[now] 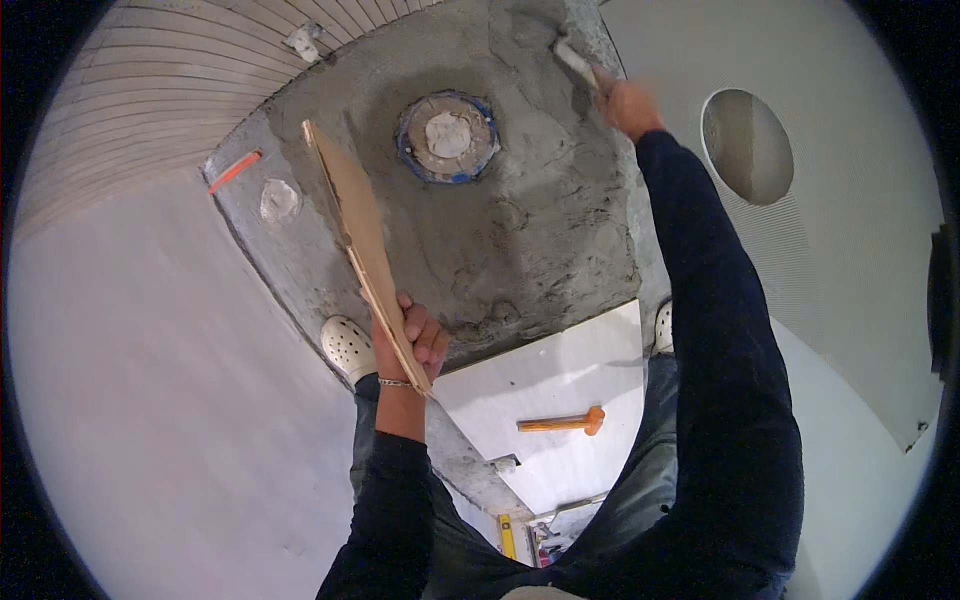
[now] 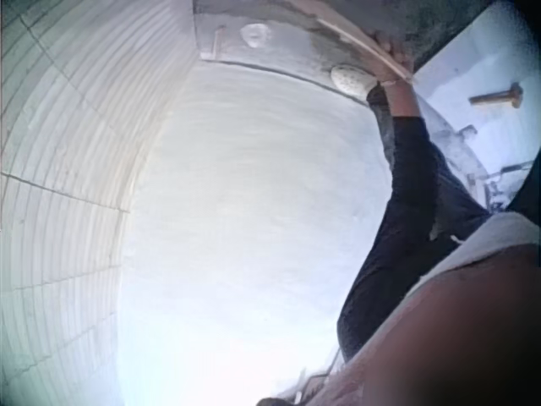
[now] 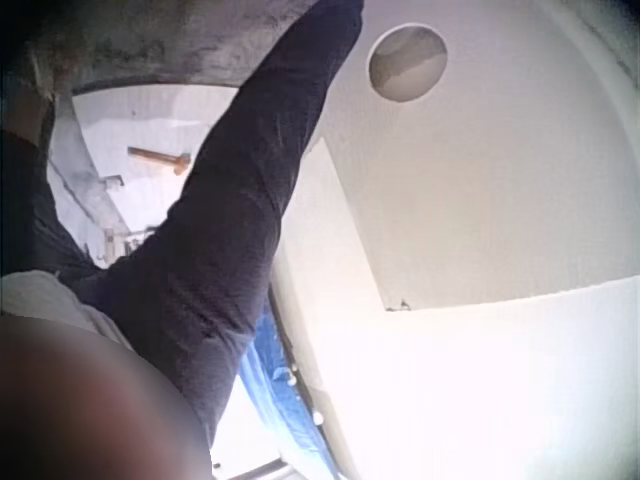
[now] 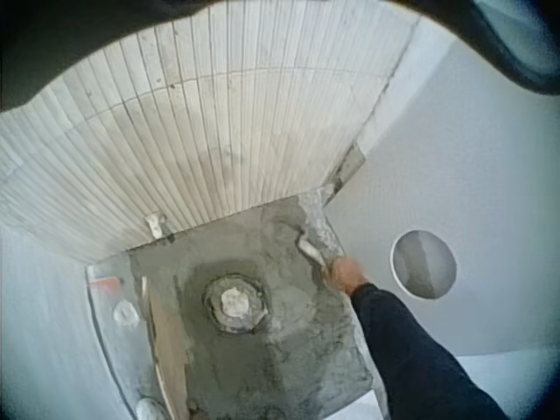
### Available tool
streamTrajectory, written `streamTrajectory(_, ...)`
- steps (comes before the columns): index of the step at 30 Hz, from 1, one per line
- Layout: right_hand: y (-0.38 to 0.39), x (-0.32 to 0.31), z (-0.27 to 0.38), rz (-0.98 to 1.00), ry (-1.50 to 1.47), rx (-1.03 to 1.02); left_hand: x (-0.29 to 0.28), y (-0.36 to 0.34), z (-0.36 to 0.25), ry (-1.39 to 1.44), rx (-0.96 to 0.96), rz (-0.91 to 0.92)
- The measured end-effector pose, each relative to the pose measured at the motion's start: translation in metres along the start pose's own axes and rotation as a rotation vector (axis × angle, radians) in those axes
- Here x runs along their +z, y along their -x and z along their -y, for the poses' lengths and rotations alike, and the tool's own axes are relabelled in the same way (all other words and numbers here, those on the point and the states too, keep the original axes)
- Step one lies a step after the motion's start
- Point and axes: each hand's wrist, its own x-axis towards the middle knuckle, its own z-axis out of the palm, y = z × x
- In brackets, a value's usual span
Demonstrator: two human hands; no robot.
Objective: Applying and smoothing mortar on a floor surface around a pipe using trowels.
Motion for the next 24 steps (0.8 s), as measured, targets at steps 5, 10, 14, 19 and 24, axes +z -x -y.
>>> streamTrajectory(5, 0.102, 0.040, -0.054, 0.058, -0.043, -0.223, 0.009, -0.002, 0.009, -0.029, 0.017, -0.080)
streamTrajectory(10, 0.220, 0.050, -0.071, 0.272, 0.018, -0.361, 0.010, -0.003, 0.006, -0.086, 0.035, -0.183)
streamTrajectory(14, 0.334, 0.051, -0.033, 0.147, -0.265, -0.212, -0.003, -0.002, 0.012, -0.022, 0.033, 0.076)
streamTrajectory(19, 0.376, 0.074, 0.011, 0.299, -0.280, 0.033, -0.004, 0.002, 0.013, -0.050, 0.010, 0.053)
streamTrajectory(24, 0.292, 0.052, 0.079, 0.062, -0.781, 0.274, -0.008, 0.012, 0.005, -0.020, 0.040, 0.044)
